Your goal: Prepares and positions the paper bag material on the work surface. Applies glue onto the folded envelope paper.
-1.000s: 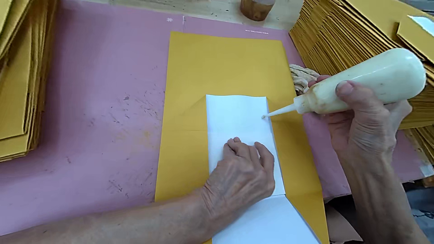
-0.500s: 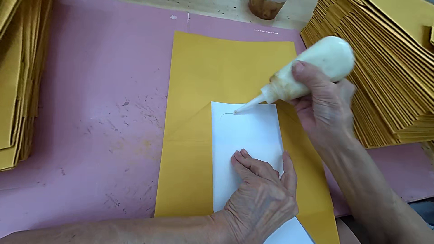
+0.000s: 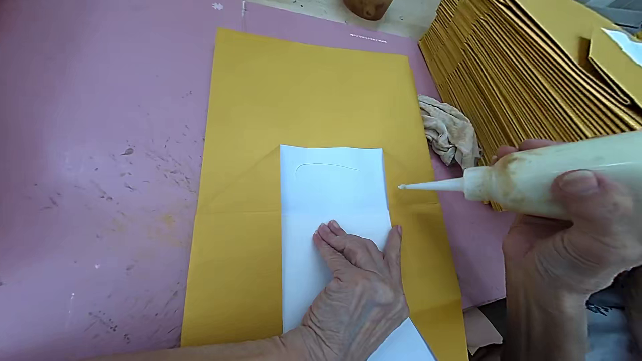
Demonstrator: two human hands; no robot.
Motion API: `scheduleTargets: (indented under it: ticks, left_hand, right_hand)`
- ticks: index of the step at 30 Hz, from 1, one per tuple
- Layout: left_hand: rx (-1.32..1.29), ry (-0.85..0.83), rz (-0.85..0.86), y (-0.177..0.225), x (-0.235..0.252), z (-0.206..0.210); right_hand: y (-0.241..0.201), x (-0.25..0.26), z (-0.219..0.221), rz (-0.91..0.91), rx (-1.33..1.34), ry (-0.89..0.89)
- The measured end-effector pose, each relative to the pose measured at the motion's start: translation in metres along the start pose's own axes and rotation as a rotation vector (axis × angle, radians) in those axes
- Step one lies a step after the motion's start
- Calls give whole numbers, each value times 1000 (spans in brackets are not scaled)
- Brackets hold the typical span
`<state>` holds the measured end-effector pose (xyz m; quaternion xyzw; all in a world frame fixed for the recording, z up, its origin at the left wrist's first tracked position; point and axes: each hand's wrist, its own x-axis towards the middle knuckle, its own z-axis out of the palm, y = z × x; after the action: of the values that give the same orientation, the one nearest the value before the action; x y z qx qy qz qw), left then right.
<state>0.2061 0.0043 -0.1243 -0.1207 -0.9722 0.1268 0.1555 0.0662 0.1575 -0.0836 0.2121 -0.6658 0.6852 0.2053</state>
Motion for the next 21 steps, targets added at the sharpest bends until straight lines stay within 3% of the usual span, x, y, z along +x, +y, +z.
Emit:
scheduleTargets:
  ticks: [9,21]
  left_hand:
    - [18,17,7,-1,-3,3]
    - [39,2,15,-1,-3,3]
  right_hand:
    - [8,-19,4,-38,33,57]
    - [10,-22,-44,-22,-39,214]
